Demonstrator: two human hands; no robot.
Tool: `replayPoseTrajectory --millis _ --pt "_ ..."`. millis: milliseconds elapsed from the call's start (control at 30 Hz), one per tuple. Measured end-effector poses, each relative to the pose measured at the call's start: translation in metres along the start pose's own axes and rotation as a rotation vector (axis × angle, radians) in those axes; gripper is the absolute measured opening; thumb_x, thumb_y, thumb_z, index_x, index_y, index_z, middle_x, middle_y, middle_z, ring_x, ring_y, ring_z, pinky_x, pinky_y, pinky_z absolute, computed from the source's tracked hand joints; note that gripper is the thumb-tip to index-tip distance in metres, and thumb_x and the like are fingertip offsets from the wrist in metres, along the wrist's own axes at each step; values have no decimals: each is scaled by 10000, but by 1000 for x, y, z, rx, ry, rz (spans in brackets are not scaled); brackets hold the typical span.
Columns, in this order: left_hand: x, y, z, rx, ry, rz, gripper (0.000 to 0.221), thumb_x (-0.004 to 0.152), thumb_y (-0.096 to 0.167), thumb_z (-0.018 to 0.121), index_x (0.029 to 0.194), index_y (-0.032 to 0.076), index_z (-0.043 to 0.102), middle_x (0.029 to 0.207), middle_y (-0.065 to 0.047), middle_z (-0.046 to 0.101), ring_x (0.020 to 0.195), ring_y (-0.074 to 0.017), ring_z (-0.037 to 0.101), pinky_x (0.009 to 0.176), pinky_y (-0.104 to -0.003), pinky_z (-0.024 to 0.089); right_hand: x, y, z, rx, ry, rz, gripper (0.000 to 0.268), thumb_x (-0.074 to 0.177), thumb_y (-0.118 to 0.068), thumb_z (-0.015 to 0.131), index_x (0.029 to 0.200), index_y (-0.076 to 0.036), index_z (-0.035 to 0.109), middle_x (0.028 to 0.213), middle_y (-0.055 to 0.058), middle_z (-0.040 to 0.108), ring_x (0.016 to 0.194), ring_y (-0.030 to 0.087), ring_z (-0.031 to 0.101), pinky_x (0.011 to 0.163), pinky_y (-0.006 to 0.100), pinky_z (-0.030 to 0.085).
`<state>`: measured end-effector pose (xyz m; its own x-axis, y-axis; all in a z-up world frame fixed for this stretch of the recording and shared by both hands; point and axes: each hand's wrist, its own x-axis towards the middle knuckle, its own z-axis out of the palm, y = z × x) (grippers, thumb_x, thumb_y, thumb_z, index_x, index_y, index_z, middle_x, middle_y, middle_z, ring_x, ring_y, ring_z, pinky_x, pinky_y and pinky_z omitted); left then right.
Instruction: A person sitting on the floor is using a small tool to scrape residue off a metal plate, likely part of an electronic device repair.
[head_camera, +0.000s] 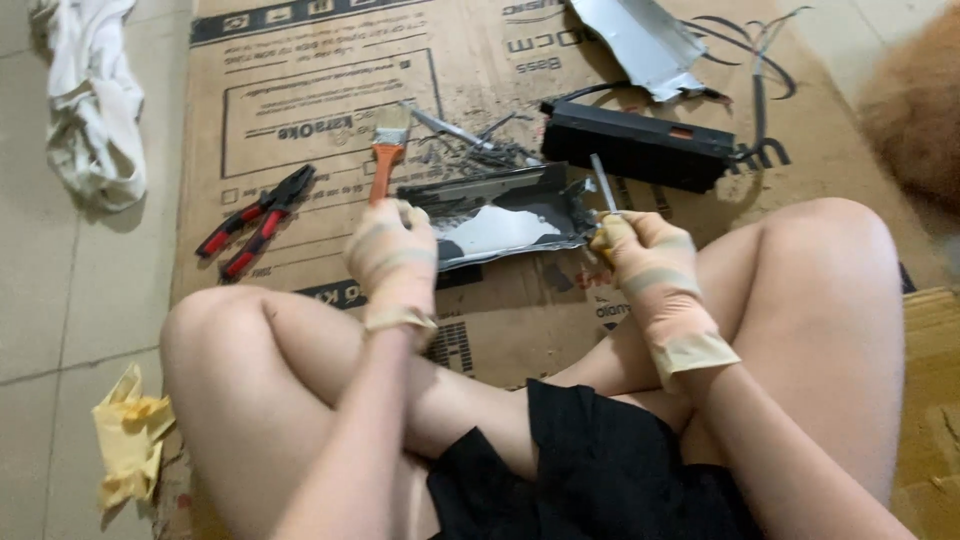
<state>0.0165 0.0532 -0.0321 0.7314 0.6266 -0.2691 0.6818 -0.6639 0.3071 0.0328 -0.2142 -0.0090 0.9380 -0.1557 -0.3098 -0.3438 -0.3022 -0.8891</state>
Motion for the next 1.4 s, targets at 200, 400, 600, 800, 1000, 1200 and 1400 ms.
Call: replayPoseTrajectory --millis 200,400,600,800,1000,1200,1400 --pt "49 54 -22 457 83 421 446 903 521 582 1268 265 594 1275 -43 658 1173 -281 636 952 -521 521 -4 -12 6 -333 -40 116 289 908 -511 675 1167 -403 742 935 -37 771 896 204 739 816 356 588" --pt "71 80 -2 517 -122 470 452 910 489 617 1248 193 668 1209 -99 695 1171 -326 653 939 -507 560 -7 -19 1 -263 -53 148 278 908 -441 671 1155 -349 758 884 -38 784 925 169 740 872 329 563" --pt "76 70 -15 519 -175 434 324 934 353 566 1224 307 703 1192 -58 712 1196 -301 658 946 -487 575 -9 -18 -5 -192 -69 117 248 921 -406 665 1135 -321 755 830 -23 779 873 134 736 796 320 587" --pt "55 61 -63 348 -96 352 286 954 393 591 1187 289 719 1156 -135 705 1222 -351 631 1008 -498 532 -20 -23 -10 129 -15 58 250 991 -251 610 1177 -146 739 826 65 748 830 121 654 720 267 580" --pt "8 52 -99 277 -28 247 269 944 330 558 1135 248 728 1176 -112 712 1237 -328 616 1047 -472 503 -19 -13 -15 200 29 -38 210 997 -229 627 1157 -132 722 754 89 743 412 108 537 427 202 451" --pt "-47 42 -62 -228 -73 -215 240 938 289 647 1104 128 714 1070 -128 724 963 -244 668 836 -373 551 -35 -22 -23 170 6 -80 245 992 -205 614 1170 -63 707 763 101 747 386 112 526 421 198 411" --pt "-64 21 12 -270 -240 -445 381 930 434 642 946 68 748 927 -164 744 1000 -323 718 917 -503 588 -73 -86 -34 113 -34 -58 229 956 -241 684 1127 -99 741 677 78 725 361 132 557 421 217 425"
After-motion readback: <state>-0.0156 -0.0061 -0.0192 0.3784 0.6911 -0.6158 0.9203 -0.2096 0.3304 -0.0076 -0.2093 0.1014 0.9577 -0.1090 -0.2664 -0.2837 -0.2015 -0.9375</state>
